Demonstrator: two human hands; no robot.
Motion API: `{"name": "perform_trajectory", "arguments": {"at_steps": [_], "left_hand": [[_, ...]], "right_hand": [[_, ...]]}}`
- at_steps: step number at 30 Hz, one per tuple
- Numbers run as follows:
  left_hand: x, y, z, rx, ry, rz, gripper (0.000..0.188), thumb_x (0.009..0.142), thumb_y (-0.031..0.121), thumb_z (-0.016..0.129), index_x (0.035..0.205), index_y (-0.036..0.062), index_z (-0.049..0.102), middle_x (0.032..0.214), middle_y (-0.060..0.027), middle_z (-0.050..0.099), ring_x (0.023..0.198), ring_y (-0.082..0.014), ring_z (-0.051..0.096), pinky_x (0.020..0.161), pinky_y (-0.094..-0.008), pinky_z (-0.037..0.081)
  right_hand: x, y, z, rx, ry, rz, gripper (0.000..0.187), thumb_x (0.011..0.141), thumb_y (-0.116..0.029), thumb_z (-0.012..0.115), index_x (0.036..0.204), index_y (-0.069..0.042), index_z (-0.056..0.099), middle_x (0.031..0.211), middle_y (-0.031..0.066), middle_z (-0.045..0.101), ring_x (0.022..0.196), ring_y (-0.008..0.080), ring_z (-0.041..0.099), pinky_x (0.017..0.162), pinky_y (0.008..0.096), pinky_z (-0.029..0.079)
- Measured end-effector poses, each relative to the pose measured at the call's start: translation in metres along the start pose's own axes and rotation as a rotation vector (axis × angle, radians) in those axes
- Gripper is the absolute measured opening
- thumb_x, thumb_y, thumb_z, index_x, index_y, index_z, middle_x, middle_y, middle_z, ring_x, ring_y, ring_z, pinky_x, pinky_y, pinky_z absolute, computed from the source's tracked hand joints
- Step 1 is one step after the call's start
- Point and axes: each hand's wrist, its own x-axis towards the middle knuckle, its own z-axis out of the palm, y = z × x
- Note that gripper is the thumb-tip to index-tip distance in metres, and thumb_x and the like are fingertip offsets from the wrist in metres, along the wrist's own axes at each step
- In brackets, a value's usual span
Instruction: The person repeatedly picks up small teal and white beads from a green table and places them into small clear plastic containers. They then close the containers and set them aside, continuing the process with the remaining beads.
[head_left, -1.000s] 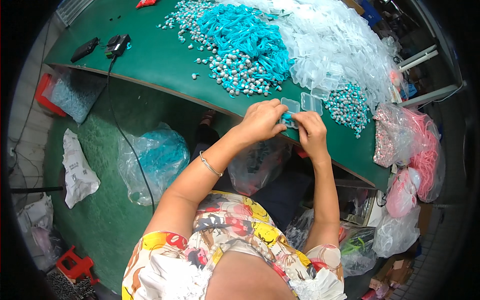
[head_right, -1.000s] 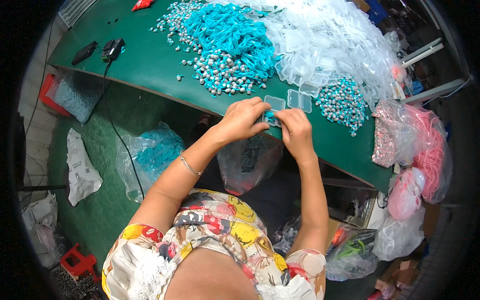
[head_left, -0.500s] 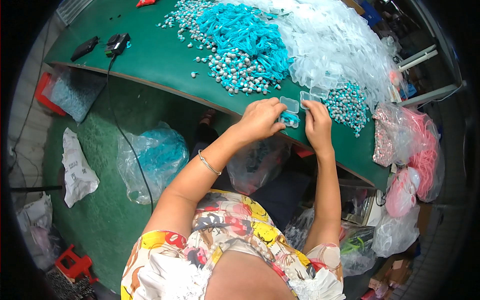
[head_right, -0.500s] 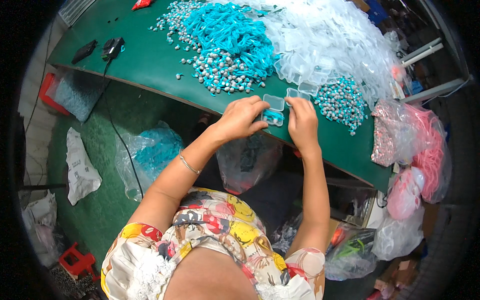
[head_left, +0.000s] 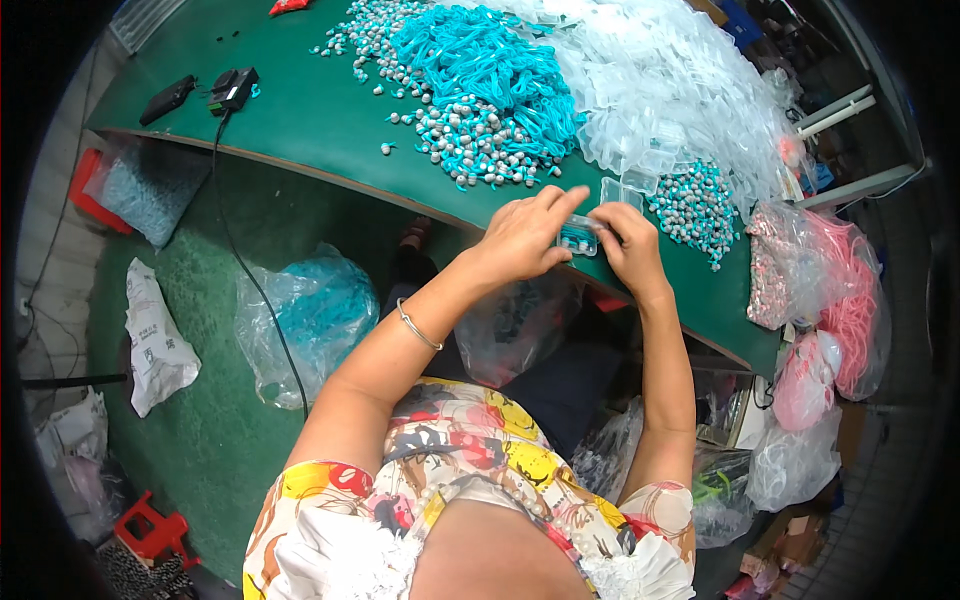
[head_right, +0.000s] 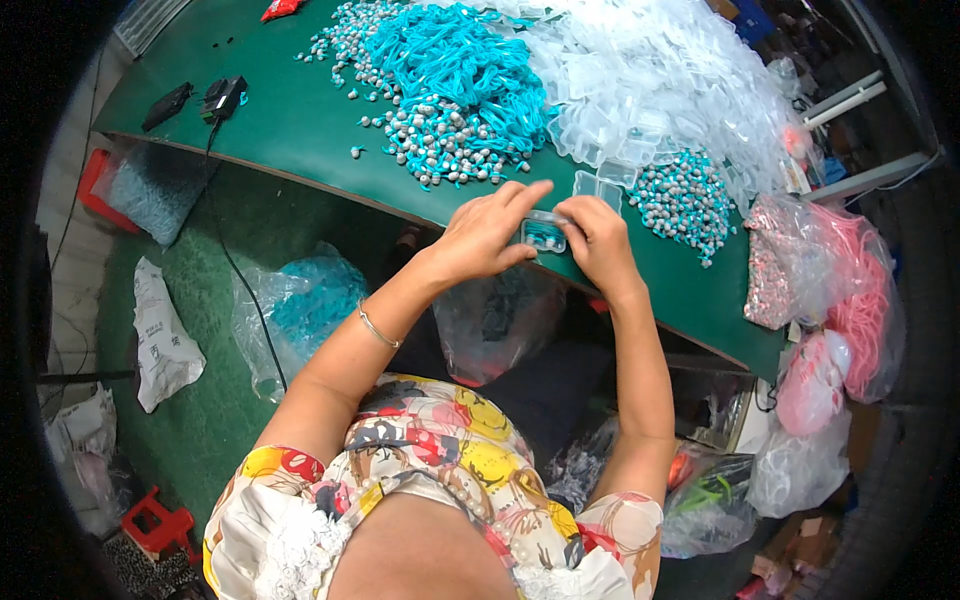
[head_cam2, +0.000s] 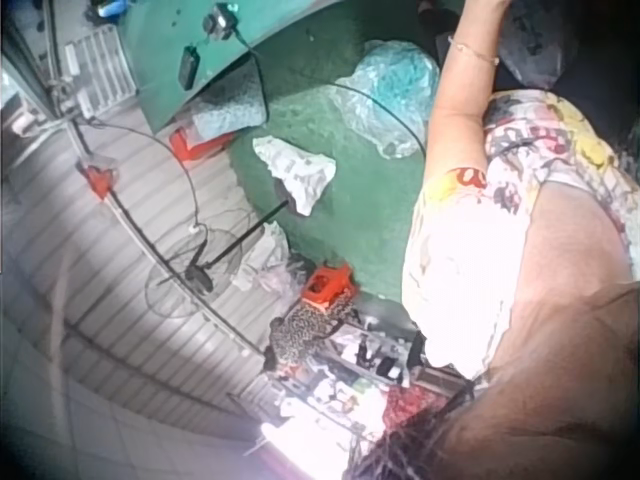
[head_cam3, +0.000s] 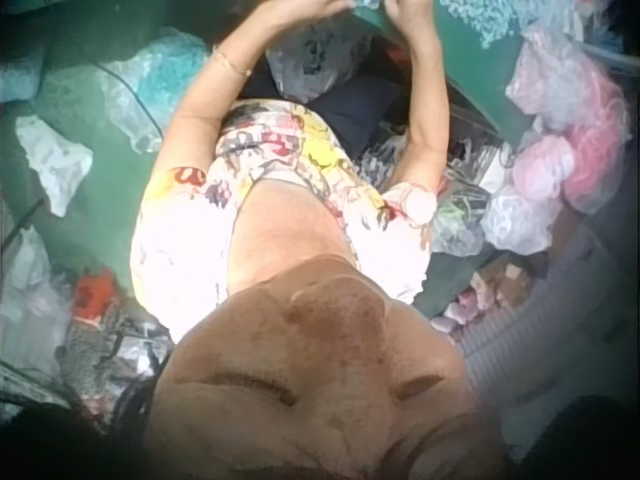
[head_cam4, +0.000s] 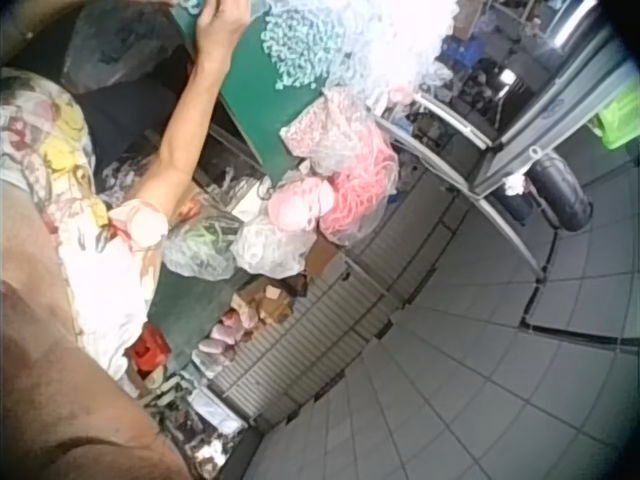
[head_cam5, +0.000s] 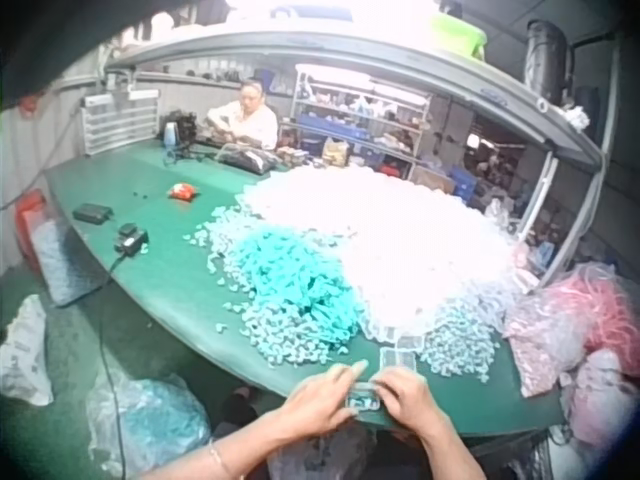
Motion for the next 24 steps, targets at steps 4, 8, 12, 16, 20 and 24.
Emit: {"name": "perform_trajectory", "arguments": {"at_steps": [4,8,12,16,20,24], "left_hand": [[-0.001,-0.006,0.004,0.069,-0.067,0.058,0.054,0.075,0.018,0.080,0.123,0.0073,0.059,0.113,-0.0121,0.058,0.101,-0.0339,0.063,0.084,-0.0443,0.050],[-0.002,-0.006,0.005,0.083,-0.053,0.060,0.050,0.076,0.018,0.079,0.122,0.0070,0.060,0.112,-0.0121,0.059,0.100,-0.0338,0.063,0.084,-0.0442,0.050],[-0.003,-0.007,0.005,0.086,-0.040,0.064,0.048,0.079,0.019,0.077,0.123,0.0071,0.060,0.114,-0.0127,0.058,0.100,-0.0347,0.063,0.084,-0.0443,0.050],[-0.004,-0.005,0.007,0.126,0.011,0.115,0.045,0.078,0.019,0.077,0.118,0.0053,0.062,0.109,-0.0103,0.060,0.096,-0.0324,0.063,0.082,-0.0440,0.050],[-0.009,-0.005,0.008,0.204,0.005,0.177,0.044,0.082,0.021,0.074,0.122,0.0070,0.061,0.111,-0.0096,0.060,0.097,-0.0300,0.062,0.081,-0.0419,0.050],[-0.010,-0.006,0.014,0.265,0.050,0.226,0.042,0.085,0.022,0.071,0.124,0.0082,0.061,0.112,-0.0081,0.061,0.096,-0.0270,0.062,0.079,-0.0403,0.049]], "right_hand": [[-0.009,-0.008,-0.007,0.115,0.019,0.053,0.014,0.082,0.000,0.068,0.096,0.000,0.068,0.096,0.0129,0.069,0.093,0.0322,0.065,0.081,0.0391,0.052],[-0.036,-0.003,0.002,-0.017,0.157,0.106,0.017,0.083,-0.001,0.066,0.099,-0.002,0.070,0.099,0.0132,0.069,0.092,0.0317,0.065,0.084,0.0396,0.051],[-0.050,-0.013,0.016,-0.166,0.221,0.077,0.022,0.080,-0.002,0.065,0.102,-0.004,0.069,0.101,0.0110,0.069,0.096,0.0302,0.064,0.085,0.0406,0.047],[-0.051,-0.021,0.017,-0.417,0.172,-0.038,0.029,0.078,-0.001,0.066,0.106,-0.005,0.068,0.102,0.0090,0.067,0.096,0.0288,0.063,0.085,0.0416,0.045],[-0.058,-0.035,0.021,-0.568,0.193,-0.070,0.034,0.076,0.000,0.067,0.110,-0.003,0.067,0.104,0.0093,0.066,0.097,0.0288,0.062,0.086,0.0418,0.044],[-0.074,-0.028,0.026,-0.443,0.288,0.035,0.037,0.077,-0.001,0.068,0.114,-0.003,0.066,0.108,0.0114,0.066,0.100,0.0307,0.061,0.087,0.0421,0.045]]}}
